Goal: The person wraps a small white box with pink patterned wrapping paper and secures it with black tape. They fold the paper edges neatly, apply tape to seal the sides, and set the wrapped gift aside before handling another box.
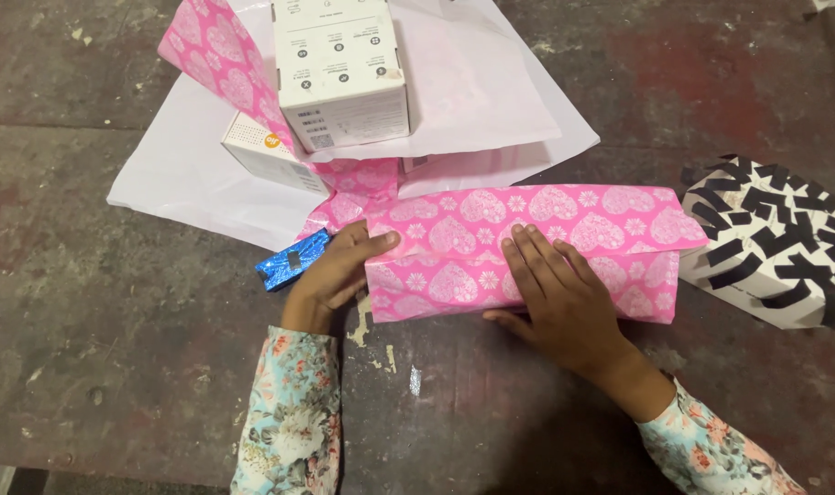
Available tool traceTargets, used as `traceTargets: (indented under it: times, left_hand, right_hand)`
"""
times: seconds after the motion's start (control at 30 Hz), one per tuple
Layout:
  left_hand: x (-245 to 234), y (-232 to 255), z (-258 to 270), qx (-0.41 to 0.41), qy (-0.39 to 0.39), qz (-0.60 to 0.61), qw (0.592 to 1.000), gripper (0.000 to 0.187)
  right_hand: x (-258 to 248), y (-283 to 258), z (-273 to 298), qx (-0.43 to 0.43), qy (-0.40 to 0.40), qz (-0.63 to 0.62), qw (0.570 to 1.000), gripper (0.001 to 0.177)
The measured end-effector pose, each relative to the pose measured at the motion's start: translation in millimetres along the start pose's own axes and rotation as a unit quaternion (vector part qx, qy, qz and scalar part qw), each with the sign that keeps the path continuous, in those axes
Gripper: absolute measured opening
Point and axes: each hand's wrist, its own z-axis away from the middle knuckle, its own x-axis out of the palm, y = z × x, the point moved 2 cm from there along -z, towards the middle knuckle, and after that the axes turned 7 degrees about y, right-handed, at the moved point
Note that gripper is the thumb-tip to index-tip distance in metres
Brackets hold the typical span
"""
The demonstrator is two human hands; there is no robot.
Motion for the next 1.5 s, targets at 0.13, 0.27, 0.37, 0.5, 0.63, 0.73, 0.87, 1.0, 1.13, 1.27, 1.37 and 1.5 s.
traceTargets:
  times: [0.13, 0.27, 0.37, 0.5, 0.63, 0.73, 0.87, 1.0, 1.13, 1.27, 1.37, 1.5]
  left_hand:
    - [4.4, -6.2, -0.5, -0.019, -0.023, 0.081, 0.996, 0.032]
    - [2.7, -6.6, 1.3, -0.038, -0.022, 0.125, 0.991, 0.036]
    - [-1.9, -10.0, 0.3, -0.032, -0.027, 0.141, 0.989, 0.035]
    - [-7.3, -19.3, -6.2, -0.015, -0.118, 0.184, 0.976, 0.038]
    - [-10.6, -23.0, -9.3, -0.018, -0.13, 0.191, 0.973, 0.043]
    - [-4.5, -15.1, -8.1, -0.006, -0.115, 0.197, 0.974, 0.05]
    - [10.1, 5.2, -6.1, 0.033, -0.031, 0.148, 0.988, 0.066]
    - [20.5, 35.6, 7.4, 0.158, 0.122, -0.013, 0.98, 0.074]
    - [53.0, 53.6, 50.2, 0.386, 0.32, -0.378, 0.778, 0.052]
    - [136.9, 22.6, 60.3, 0.499, 0.116, -0.601, 0.613, 0.042]
    - [164.1, 7.0, 52.9, 0.449, 0.028, -0.613, 0.65, 0.062]
    - [166.4, 11.9, 51.6, 0.422, -0.001, -0.617, 0.664, 0.074]
  right_hand:
    - [-2.1, 0.5, -0.5, 0.0, -0.005, -0.001, 1.0, 0.083]
    - [-2.6, 1.7, -0.9, 0.002, -0.003, -0.014, 1.0, 0.083]
    - [-3.1, 1.7, -1.2, 0.002, -0.008, -0.02, 1.0, 0.083]
    - [-4.2, 0.9, -1.4, 0.002, -0.01, -0.026, 1.0, 0.082]
    - [-4.2, 1.0, -0.9, 0.003, -0.017, -0.018, 1.0, 0.082]
    - [-3.9, 0.6, -1.7, 0.002, -0.016, -0.015, 1.0, 0.081]
    - [-4.7, -1.5, -2.1, 0.001, -0.012, -0.006, 1.0, 0.081]
    - [-3.3, -0.3, -0.2, 0.0, -0.015, 0.004, 1.0, 0.081]
    - [3.0, 2.6, 4.5, 0.002, -0.005, -0.002, 1.0, 0.082]
    - [11.7, 5.3, 11.0, -0.009, 0.01, 0.019, 1.0, 0.071]
    - [13.8, 7.9, 16.6, -0.016, -0.004, 0.025, 1.0, 0.06]
    - [4.0, 12.7, 12.9, -0.015, -0.015, -0.019, 1.0, 0.066]
